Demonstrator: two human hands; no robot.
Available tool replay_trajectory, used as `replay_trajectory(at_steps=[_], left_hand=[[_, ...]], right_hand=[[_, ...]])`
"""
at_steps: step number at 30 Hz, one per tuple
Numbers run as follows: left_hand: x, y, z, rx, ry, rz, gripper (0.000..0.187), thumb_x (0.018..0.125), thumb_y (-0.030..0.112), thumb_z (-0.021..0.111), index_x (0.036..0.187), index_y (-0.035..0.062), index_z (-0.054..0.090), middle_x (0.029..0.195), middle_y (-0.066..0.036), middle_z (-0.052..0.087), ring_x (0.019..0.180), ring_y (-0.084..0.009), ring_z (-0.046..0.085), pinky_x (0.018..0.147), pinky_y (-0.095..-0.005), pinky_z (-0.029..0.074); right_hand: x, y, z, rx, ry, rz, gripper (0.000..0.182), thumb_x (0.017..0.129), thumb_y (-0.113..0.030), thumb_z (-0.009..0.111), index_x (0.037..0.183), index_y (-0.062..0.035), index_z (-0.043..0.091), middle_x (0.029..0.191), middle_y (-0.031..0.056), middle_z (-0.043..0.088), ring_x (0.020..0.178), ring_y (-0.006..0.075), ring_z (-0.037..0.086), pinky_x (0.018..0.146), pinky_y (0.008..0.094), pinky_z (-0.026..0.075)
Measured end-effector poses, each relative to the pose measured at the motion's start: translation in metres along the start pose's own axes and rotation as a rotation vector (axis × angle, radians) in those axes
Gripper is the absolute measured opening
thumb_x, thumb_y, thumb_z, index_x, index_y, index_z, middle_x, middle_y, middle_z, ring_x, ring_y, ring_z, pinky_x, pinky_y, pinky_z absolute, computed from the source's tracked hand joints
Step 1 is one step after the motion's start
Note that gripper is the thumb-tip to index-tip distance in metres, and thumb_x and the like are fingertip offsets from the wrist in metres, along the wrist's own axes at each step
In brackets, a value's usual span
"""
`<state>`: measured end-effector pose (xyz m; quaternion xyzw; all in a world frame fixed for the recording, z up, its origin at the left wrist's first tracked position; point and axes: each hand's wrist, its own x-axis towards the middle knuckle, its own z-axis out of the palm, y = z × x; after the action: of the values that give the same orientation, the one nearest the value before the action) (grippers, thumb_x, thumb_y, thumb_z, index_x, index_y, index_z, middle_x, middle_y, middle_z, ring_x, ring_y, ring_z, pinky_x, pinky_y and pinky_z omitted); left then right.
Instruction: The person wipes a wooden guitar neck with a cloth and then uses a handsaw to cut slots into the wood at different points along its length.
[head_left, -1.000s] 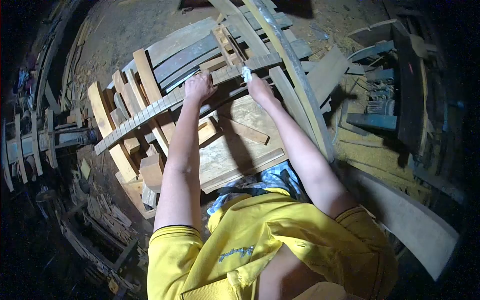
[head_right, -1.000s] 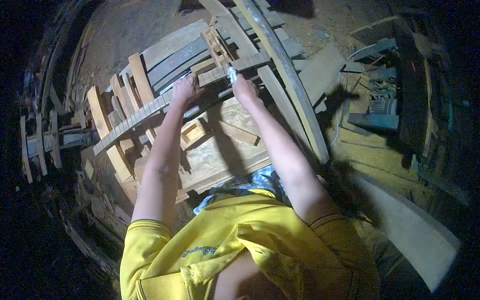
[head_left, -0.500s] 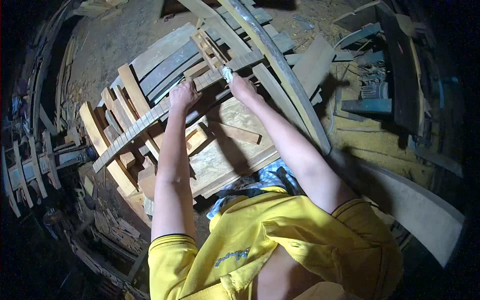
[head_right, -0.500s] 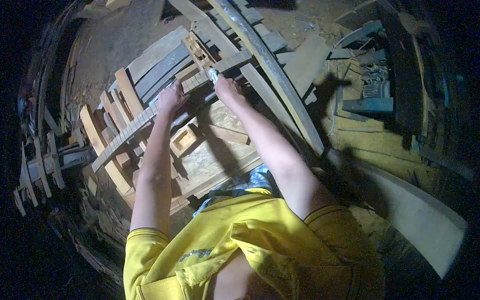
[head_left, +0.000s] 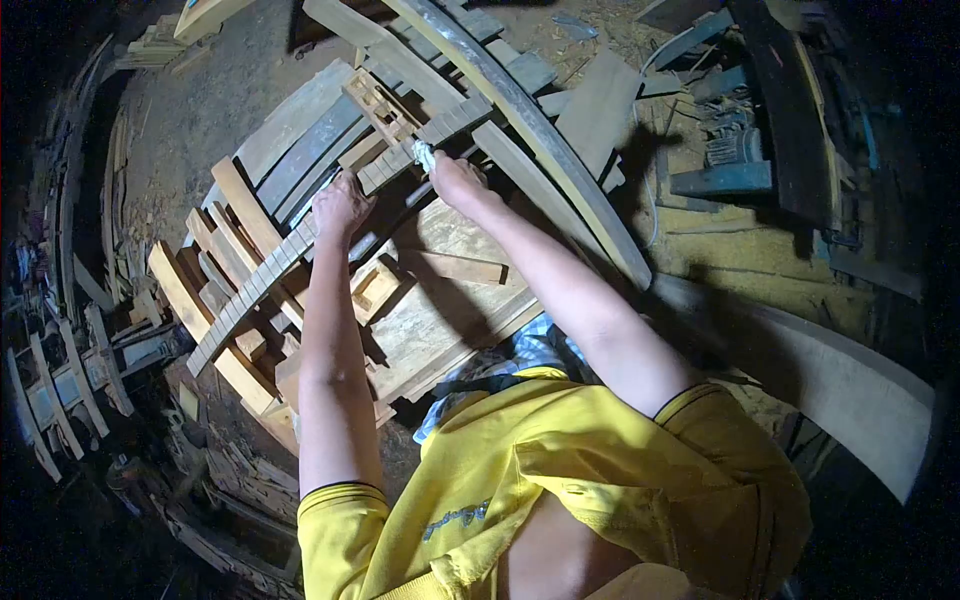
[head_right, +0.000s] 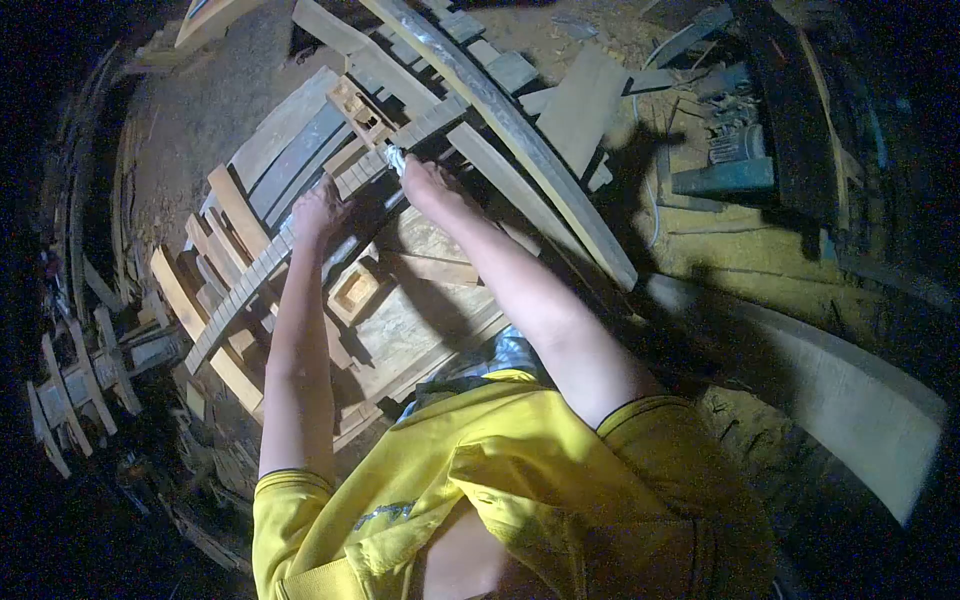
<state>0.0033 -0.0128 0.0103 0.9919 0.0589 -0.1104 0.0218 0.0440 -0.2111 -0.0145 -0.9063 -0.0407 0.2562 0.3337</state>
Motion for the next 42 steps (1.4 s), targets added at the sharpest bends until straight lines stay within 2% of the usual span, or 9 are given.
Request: replay_trajectory(at_steps=[12, 15, 18, 25, 27, 30, 37, 38, 42], left_hand=[[0.003, 0.002, -0.001, -0.016, -0.030, -0.036, 0.044, 0.067, 0.040, 0.066, 0.091, 0.0070, 0.051, 0.084, -0.017, 0.062, 0.081, -0.0320, 0.060, 0.070, -0.0408, 0.047], [0.003, 0.002, 0.000, 0.011, -0.021, -0.027, 0.044, 0.067, 0.041, 0.066, 0.091, 0.0075, 0.051, 0.083, -0.016, 0.062, 0.080, -0.0308, 0.060, 0.069, -0.0401, 0.047], [0.004, -0.002, 0.004, -0.003, -0.034, -0.009, 0.050, 0.068, 0.038, 0.066, 0.102, 0.0077, 0.047, 0.088, -0.018, 0.061, 0.084, -0.0341, 0.059, 0.070, -0.0427, 0.047], [0.004, -0.001, 0.003, -0.031, -0.057, -0.010, 0.048, 0.068, 0.038, 0.066, 0.102, 0.0089, 0.047, 0.084, -0.014, 0.061, 0.081, -0.0318, 0.059, 0.068, -0.0425, 0.047], [0.005, 0.000, 0.004, 0.004, -0.058, -0.023, 0.049, 0.068, 0.037, 0.066, 0.104, 0.0094, 0.047, 0.085, -0.013, 0.061, 0.082, -0.0310, 0.059, 0.069, -0.0420, 0.047], [0.007, -0.001, 0.003, -0.003, -0.075, -0.037, 0.051, 0.069, 0.037, 0.066, 0.108, 0.0100, 0.047, 0.087, -0.014, 0.061, 0.084, -0.0313, 0.059, 0.071, -0.0419, 0.046], [0.004, 0.002, 0.000, -0.014, -0.113, -0.046, 0.053, 0.070, 0.037, 0.064, 0.112, 0.0109, 0.045, 0.091, -0.014, 0.061, 0.086, -0.0336, 0.058, 0.074, -0.0430, 0.046], [0.004, 0.002, 0.001, 0.005, -0.102, -0.048, 0.052, 0.070, 0.037, 0.064, 0.110, 0.0108, 0.046, 0.090, -0.014, 0.061, 0.085, -0.0330, 0.059, 0.073, -0.0428, 0.046], [0.008, -0.007, 0.015, 0.004, -0.045, -0.025, 0.048, 0.069, 0.036, 0.065, 0.105, 0.0100, 0.047, 0.085, -0.013, 0.062, 0.082, -0.0313, 0.060, 0.069, -0.0422, 0.046]], right_hand=[[-0.009, -0.019, -0.024, 0.009, -0.122, 0.046, 0.031, 0.087, -0.017, 0.030, 0.110, -0.0034, 0.046, 0.110, 0.0254, 0.050, 0.104, 0.0390, 0.048, 0.087, 0.0470, 0.038], [-0.014, -0.013, -0.019, -0.022, -0.019, 0.038, 0.028, 0.086, -0.024, 0.037, 0.106, -0.0063, 0.046, 0.099, 0.0238, 0.056, 0.095, 0.0396, 0.053, 0.082, 0.0480, 0.040], [-0.051, -0.011, -0.033, 0.077, -0.111, 0.084, 0.027, 0.086, -0.022, 0.036, 0.106, -0.0064, 0.046, 0.102, 0.0242, 0.055, 0.097, 0.0393, 0.052, 0.084, 0.0475, 0.040], [-0.016, -0.019, -0.028, 0.094, -0.104, 0.100, 0.027, 0.086, -0.021, 0.035, 0.106, -0.0067, 0.044, 0.103, 0.0248, 0.054, 0.101, 0.0391, 0.050, 0.085, 0.0476, 0.039], [-0.011, -0.022, -0.024, 0.026, -0.064, 0.059, 0.034, 0.088, -0.022, 0.027, 0.106, -0.0043, 0.049, 0.108, 0.0240, 0.052, 0.106, 0.0373, 0.048, 0.090, 0.0455, 0.036], [-0.021, -0.008, -0.018, -0.009, -0.072, 0.044, 0.028, 0.086, -0.022, 0.035, 0.108, -0.0064, 0.042, 0.101, 0.0265, 0.054, 0.098, 0.0413, 0.051, 0.084, 0.0495, 0.039], [-0.018, -0.011, -0.024, 0.010, -0.077, 0.026, 0.028, 0.086, -0.021, 0.033, 0.105, -0.0055, 0.046, 0.101, 0.0261, 0.054, 0.096, 0.0408, 0.052, 0.082, 0.0501, 0.040], [-0.021, -0.024, -0.035, 0.052, -0.171, 0.084, 0.041, 0.089, -0.025, 0.021, 0.118, -0.0046, 0.042, 0.122, 0.0216, 0.044, 0.114, 0.0359, 0.041, 0.095, 0.0470, 0.031], [-0.006, -0.010, -0.014, 0.128, -0.138, 0.188, 0.043, 0.089, -0.029, 0.019, 0.118, -0.0068, 0.042, 0.125, 0.0216, 0.041, 0.116, 0.0356, 0.039, 0.096, 0.0472, 0.028]])
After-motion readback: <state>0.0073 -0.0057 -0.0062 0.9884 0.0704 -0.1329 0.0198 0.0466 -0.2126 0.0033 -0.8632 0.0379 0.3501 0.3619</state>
